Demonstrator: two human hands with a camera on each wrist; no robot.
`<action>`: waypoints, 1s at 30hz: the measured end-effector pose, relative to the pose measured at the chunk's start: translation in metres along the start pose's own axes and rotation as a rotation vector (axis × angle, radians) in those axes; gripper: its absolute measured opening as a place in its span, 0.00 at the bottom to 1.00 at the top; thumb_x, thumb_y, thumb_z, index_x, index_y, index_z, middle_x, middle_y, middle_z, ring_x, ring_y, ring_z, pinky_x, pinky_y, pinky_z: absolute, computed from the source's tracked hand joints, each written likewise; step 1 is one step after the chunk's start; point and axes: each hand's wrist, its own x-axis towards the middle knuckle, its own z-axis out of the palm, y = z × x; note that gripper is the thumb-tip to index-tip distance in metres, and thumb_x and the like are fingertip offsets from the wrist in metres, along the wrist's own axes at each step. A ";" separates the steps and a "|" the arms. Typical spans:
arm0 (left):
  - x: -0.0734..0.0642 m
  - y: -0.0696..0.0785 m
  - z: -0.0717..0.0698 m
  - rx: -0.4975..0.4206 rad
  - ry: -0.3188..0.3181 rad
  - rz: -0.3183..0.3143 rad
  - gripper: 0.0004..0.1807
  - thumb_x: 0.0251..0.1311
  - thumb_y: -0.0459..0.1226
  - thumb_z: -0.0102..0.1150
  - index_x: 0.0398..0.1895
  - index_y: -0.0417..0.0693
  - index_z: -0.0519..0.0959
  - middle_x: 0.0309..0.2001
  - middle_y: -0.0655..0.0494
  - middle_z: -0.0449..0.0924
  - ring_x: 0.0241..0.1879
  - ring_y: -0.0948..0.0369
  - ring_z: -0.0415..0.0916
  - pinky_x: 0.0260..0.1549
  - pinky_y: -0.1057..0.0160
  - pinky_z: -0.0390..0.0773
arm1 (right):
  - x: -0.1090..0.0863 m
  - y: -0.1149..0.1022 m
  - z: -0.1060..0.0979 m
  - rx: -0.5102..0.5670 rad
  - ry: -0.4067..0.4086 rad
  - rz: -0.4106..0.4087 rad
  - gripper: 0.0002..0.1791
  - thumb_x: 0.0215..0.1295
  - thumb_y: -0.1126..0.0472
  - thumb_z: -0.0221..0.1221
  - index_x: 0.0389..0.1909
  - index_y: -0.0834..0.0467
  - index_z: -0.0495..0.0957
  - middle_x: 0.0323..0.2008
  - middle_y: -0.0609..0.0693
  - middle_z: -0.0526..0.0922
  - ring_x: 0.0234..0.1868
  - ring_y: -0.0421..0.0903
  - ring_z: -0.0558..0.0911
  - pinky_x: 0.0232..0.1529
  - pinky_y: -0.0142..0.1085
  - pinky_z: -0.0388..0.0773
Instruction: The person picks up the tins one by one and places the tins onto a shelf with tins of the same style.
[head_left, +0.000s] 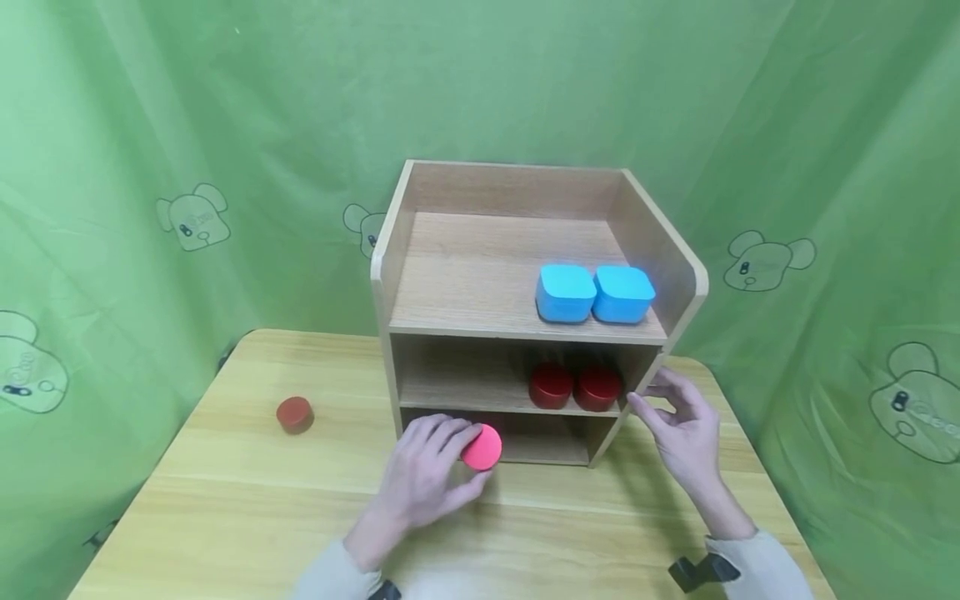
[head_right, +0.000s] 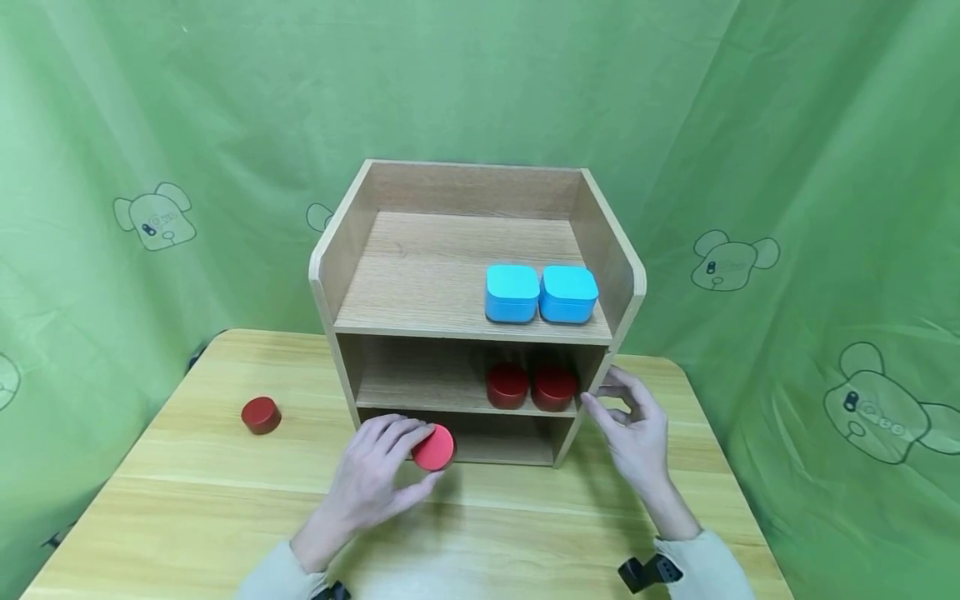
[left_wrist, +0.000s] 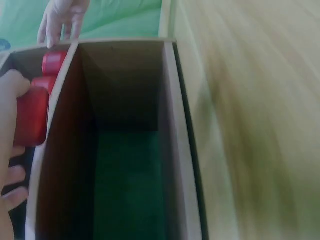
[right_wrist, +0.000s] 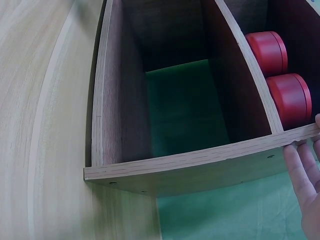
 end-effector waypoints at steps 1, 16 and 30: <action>0.003 0.002 0.001 0.008 0.008 0.003 0.29 0.48 0.54 0.73 0.49 0.46 0.87 0.43 0.55 0.89 0.42 0.56 0.83 0.42 0.58 0.85 | 0.000 0.000 0.000 -0.003 -0.002 -0.002 0.26 0.58 0.89 0.59 0.59 0.79 0.74 0.46 0.43 0.89 0.43 0.35 0.88 0.40 0.28 0.89; 0.040 0.013 0.007 0.065 0.018 -0.029 0.29 0.48 0.55 0.74 0.49 0.48 0.86 0.43 0.54 0.89 0.42 0.55 0.84 0.43 0.58 0.86 | 0.000 0.000 0.000 0.015 0.001 0.003 0.26 0.58 0.89 0.59 0.59 0.77 0.76 0.46 0.43 0.89 0.42 0.35 0.89 0.39 0.28 0.89; 0.057 0.013 0.021 0.134 0.028 -0.101 0.30 0.51 0.56 0.76 0.52 0.48 0.85 0.46 0.53 0.89 0.43 0.54 0.84 0.43 0.57 0.87 | 0.000 -0.002 0.001 0.018 -0.005 -0.001 0.26 0.58 0.90 0.59 0.60 0.78 0.75 0.46 0.44 0.89 0.42 0.36 0.89 0.40 0.29 0.89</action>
